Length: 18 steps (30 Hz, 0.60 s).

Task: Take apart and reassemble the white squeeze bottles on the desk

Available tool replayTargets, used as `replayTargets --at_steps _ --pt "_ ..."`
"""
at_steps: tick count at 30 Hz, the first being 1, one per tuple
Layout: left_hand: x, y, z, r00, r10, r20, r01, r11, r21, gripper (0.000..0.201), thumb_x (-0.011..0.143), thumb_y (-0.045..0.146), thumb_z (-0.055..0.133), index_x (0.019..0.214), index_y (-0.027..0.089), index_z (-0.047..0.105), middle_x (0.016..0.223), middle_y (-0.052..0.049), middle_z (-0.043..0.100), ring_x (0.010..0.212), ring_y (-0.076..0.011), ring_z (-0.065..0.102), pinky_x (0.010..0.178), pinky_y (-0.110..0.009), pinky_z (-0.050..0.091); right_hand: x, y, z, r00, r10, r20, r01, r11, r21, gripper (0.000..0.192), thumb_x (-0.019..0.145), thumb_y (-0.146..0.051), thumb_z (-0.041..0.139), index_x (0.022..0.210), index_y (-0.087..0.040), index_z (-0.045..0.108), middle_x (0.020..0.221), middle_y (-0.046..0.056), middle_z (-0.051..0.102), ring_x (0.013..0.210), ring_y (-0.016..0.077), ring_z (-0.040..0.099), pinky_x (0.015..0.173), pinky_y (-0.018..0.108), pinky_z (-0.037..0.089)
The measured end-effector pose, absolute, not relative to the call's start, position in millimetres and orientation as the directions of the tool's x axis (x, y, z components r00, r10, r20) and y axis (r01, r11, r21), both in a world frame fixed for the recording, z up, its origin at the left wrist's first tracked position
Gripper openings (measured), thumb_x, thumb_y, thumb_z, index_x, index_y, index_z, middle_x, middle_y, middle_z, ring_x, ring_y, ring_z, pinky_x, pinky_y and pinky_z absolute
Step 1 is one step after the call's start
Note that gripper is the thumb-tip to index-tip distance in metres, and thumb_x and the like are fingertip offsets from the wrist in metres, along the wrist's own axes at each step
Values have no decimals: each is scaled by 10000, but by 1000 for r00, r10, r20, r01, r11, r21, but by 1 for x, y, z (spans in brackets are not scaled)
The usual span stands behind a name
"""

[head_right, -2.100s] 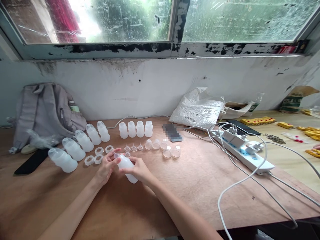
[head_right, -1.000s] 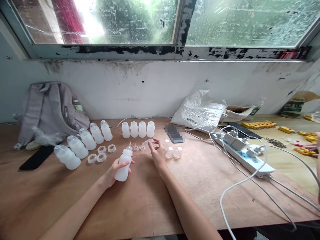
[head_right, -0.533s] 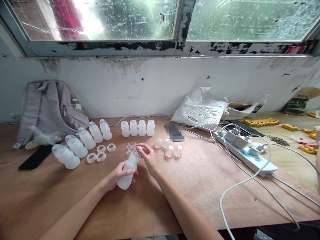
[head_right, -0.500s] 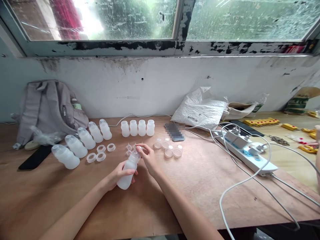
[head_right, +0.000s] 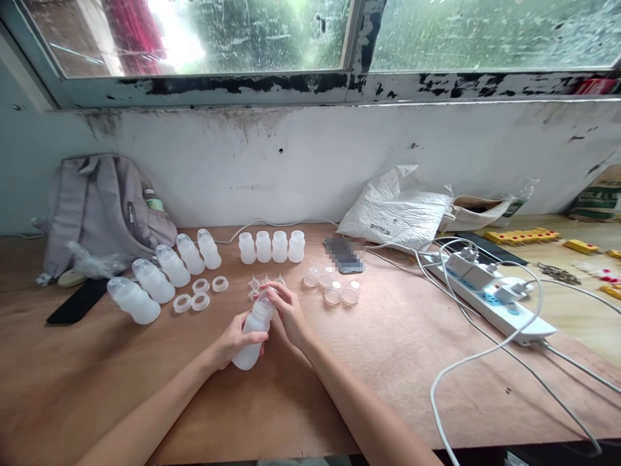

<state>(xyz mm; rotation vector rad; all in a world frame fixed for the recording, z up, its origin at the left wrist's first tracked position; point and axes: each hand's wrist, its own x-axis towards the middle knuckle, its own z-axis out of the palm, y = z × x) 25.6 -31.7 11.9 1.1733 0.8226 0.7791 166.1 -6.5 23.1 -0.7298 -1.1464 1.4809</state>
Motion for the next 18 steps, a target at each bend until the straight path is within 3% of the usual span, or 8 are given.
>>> replayTargets --at_steps 8,18 --pt "25 -31 8 492 863 -115 -102 188 977 311 645 286 643 864 140 478 631 17 525 469 -113 540 413 -215 419 169 -8 26 -336 936 100 -377 -37 -925 206 776 -350 530 929 -216 560 864 52 644 802 193 579 679 313 432" --pt "27 -33 5 417 900 -128 -90 181 979 288 646 297 636 823 144 468 599 21 529 473 -121 548 426 -227 429 162 -10 26 -246 954 172 -277 100 -956 254 758 -379 553 957 -220 555 898 50 635 902 213 575 725 323 449"
